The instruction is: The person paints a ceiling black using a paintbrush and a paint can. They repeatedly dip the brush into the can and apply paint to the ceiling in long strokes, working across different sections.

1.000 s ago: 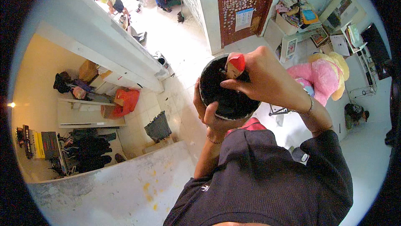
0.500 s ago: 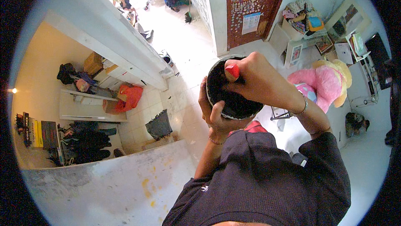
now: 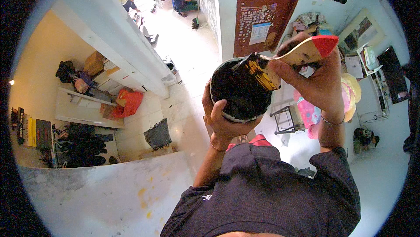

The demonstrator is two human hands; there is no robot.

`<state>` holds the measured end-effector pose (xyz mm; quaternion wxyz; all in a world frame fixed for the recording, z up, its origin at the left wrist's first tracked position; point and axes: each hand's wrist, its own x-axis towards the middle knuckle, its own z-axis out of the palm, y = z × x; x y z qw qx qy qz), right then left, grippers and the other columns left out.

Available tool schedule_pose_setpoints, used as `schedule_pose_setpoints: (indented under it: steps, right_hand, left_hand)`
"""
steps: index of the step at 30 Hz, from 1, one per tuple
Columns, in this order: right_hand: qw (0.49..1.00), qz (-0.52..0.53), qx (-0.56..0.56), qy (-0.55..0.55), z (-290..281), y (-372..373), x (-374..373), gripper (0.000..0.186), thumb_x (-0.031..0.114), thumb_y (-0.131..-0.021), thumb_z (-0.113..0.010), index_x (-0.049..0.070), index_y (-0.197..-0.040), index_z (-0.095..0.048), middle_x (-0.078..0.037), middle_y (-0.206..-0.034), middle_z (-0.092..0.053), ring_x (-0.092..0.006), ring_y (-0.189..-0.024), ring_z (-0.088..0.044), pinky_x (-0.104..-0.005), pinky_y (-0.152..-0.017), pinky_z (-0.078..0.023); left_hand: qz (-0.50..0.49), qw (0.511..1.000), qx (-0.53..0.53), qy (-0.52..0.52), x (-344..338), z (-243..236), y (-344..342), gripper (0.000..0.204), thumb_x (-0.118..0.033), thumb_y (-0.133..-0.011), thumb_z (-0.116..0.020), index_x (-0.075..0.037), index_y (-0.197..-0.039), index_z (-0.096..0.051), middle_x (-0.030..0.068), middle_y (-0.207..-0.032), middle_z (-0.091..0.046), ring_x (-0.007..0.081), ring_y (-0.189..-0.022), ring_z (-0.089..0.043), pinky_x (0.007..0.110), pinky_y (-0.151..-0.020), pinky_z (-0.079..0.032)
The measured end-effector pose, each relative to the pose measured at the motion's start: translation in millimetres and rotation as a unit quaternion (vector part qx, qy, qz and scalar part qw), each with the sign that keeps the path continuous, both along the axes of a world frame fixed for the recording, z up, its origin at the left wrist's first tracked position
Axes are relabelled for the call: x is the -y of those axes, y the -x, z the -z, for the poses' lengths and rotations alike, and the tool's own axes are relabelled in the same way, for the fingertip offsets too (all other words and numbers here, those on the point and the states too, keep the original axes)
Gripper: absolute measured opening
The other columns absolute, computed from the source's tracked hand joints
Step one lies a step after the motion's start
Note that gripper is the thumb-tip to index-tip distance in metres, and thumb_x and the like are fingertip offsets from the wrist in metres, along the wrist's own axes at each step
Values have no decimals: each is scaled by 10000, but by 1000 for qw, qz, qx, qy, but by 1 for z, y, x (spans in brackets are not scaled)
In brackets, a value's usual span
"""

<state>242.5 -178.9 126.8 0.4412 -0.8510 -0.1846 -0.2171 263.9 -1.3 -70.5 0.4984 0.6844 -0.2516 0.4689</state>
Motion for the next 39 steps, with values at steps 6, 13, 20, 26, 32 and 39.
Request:
schedule_pose_setpoints:
  steps: [6, 13, 20, 26, 32, 39]
  right_hand:
    - [999, -2, 44, -3, -7, 2, 1, 339, 47, -832, -855, 34, -1100, -647, -52, -981, -721, -117, -835, -701, -253, -664, -568]
    - [997, 7, 57, -46, -9, -1, -4, 332, 13, -861, -813, 31, -1137, -630, -46, -970, -706, -115, -799, -690, -245, -601, -559]
    - [999, -5, 27, -44, 11, -2, -4, 271, 45, -865, -817, 28, -1078, -651, -47, -943, -703, -105, -780, -690, -244, -605, -557]
    - [994, -1, 25, 108, 15, 3, 2, 173, 95, -850, -830, 29, -922, -686, -41, -807, -703, -93, -752, -697, -256, -629, -562]
    - [997, 32, -6, 72, 16, 9, 2, 170, 120, -840, -837, 31, -880, -698, -48, -776, -704, -108, -727, -706, -276, -654, -556]
    - [997, 23, 37, 71, 19, 10, 5, 174, 117, -843, -839, 30, -895, -698, -53, -798, -706, -125, -732, -712, -277, -644, -550]
  left_hand:
    - [14, 1000, 6, 2, 1, -1, 1, 1004, -399, -586, -975, -189, -1358, -368, 375, -1434, -425, 522, -1256, -552, 553, -1001, -553]
    - [41, 999, 21, 20, 2, -5, 1, 1013, -377, -583, -986, -178, -1361, -369, 378, -1434, -423, 520, -1267, -545, 556, -1018, -535]
    - [34, 999, 6, 10, 0, -6, 4, 1003, -367, -577, -995, -176, -1338, -369, 380, -1431, -421, 519, -1273, -542, 556, -1024, -535]
    - [25, 1000, 7, 10, 1, -9, 5, 984, -382, -582, -994, -181, -1308, -360, 374, -1412, -438, 522, -1268, -545, 537, -1034, -535]
    - [14, 1000, 1, -16, -2, -7, 6, 995, -390, -581, -993, -190, -1316, -352, 377, -1421, -437, 519, -1248, -559, 541, -1021, -541]
    - [41, 999, 2, -11, -2, -7, 7, 1004, -411, -582, -988, -220, -1336, -352, 379, -1431, -428, 518, -1254, -557, 540, -1008, -550]
